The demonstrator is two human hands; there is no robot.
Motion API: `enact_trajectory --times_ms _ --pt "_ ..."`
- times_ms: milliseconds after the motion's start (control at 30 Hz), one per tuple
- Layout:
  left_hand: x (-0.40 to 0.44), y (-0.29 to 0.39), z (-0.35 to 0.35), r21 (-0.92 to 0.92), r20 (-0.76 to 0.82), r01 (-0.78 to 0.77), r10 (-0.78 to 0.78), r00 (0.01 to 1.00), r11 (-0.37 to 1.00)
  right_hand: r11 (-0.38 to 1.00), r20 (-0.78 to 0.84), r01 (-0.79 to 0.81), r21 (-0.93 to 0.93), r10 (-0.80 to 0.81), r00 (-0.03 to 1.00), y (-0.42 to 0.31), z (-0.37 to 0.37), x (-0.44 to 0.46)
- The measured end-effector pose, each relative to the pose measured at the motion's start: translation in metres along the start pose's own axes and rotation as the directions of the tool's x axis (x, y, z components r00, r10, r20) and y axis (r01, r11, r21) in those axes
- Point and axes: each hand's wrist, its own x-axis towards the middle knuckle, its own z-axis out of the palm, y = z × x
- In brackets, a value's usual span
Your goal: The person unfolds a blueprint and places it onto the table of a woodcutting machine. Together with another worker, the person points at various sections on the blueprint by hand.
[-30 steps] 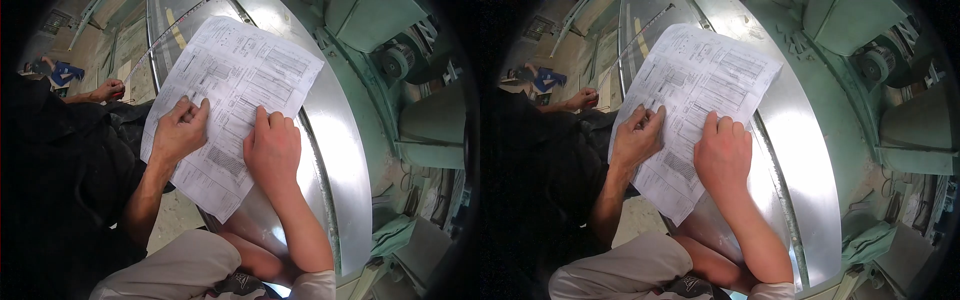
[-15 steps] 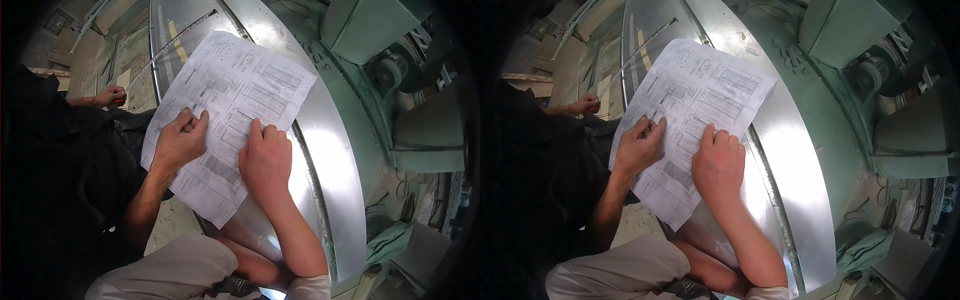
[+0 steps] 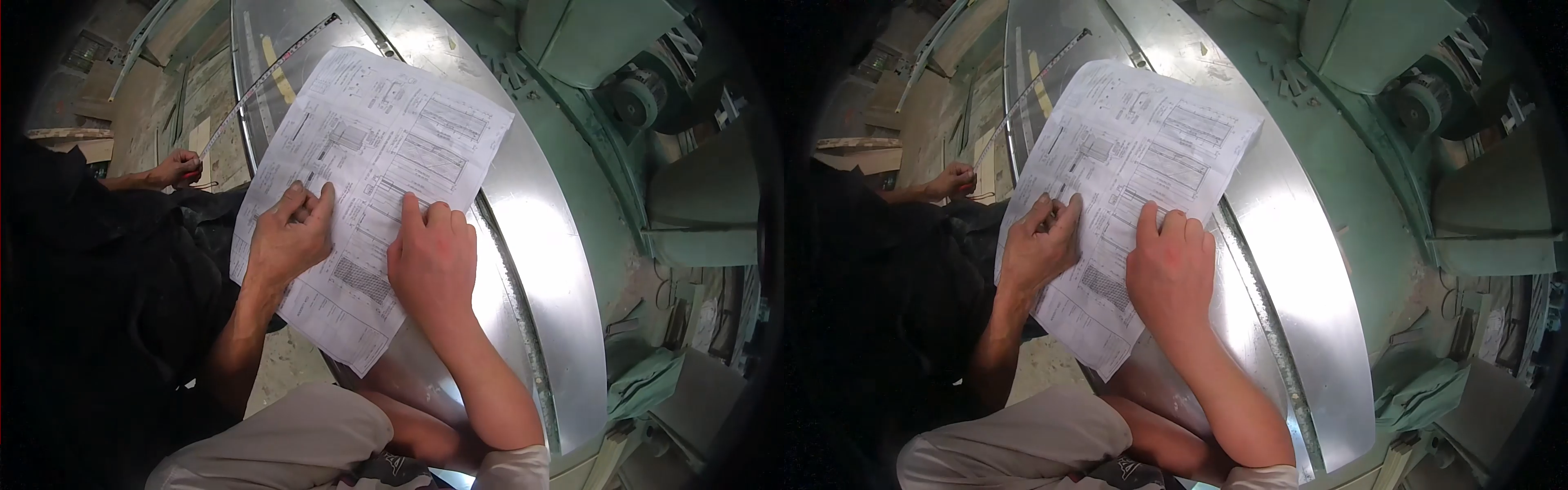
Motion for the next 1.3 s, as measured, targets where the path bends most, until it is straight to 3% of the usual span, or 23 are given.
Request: enact_trajectory --times_ms 67,100,167,233,333,500,567,767,1067,1167,1300 --pt "0.001 0.002 -0.002 0.029 -0.039 -0.025 0.026 0.999 0.999 1.0 0.002 0.002 0.012 -0.002 1.0 0.0 0.0 0.0" --pt "0.001 0.003 -0.002 0.273 -0.016 -0.081 0.089 0.996 0.959 1.0 0.005 -0.004 0.013 0.004 1.0 0.0 0.0 0.0" --pt "0.001 0.005 -0.004 0.499 0.022 -0.137 0.146 0.989 0.856 1.0 0.004 -0.003 0.0 0.003 1.0 0.0 0.002 0.001" --pt "0.003 -0.009 0.01 0.148 -0.054 -0.046 0.054 0.997 0.988 1.0 -0.008 0.003 0.008 -0.003 1.0 0.001 0.003 0.0" --pt "0.008 -0.032 0.033 -0.403 -0.092 0.071 -0.117 0.989 0.913 1.0 -0.016 0.003 0.013 -0.003 1.0 0.001 0.002 0.0" --pt "0.024 -0.054 0.051 -0.649 -0.136 0.059 -0.192 0.972 0.758 1.0 -0.01 -0.002 0.01 0.002 1.0 0.0 0.004 0.0" --pt "0.027 -0.054 0.049 -0.704 -0.146 0.049 -0.211 0.966 0.709 1.0 -0.029 0.008 0.016 -0.008 1.0 0.001 0.005 0.0" --pt "0.044 -0.035 0.018 -0.546 0.023 0.186 -0.207 0.978 0.817 1.0 -0.027 0.006 0.021 -0.005 1.0 0.002 0.005 0.0" --pt "0.039 -0.046 0.031 -0.612 -0.023 0.179 -0.244 0.97 0.77 0.999 -0.021 -0.003 0.044 0.004 1.0 0.001 0.003 0.001" --pt "0.041 -0.043 0.023 -0.673 0.049 0.21 -0.24 0.97 0.709 0.999 -0.011 -0.012 0.031 0.012 1.0 0.0 0.002 0.001" --pt "0.043 -0.043 0.027 -0.541 -0.029 0.218 -0.277 0.961 0.812 0.999 -0.028 -0.003 0.042 0.004 1.0 0.0 0.001 0.001"
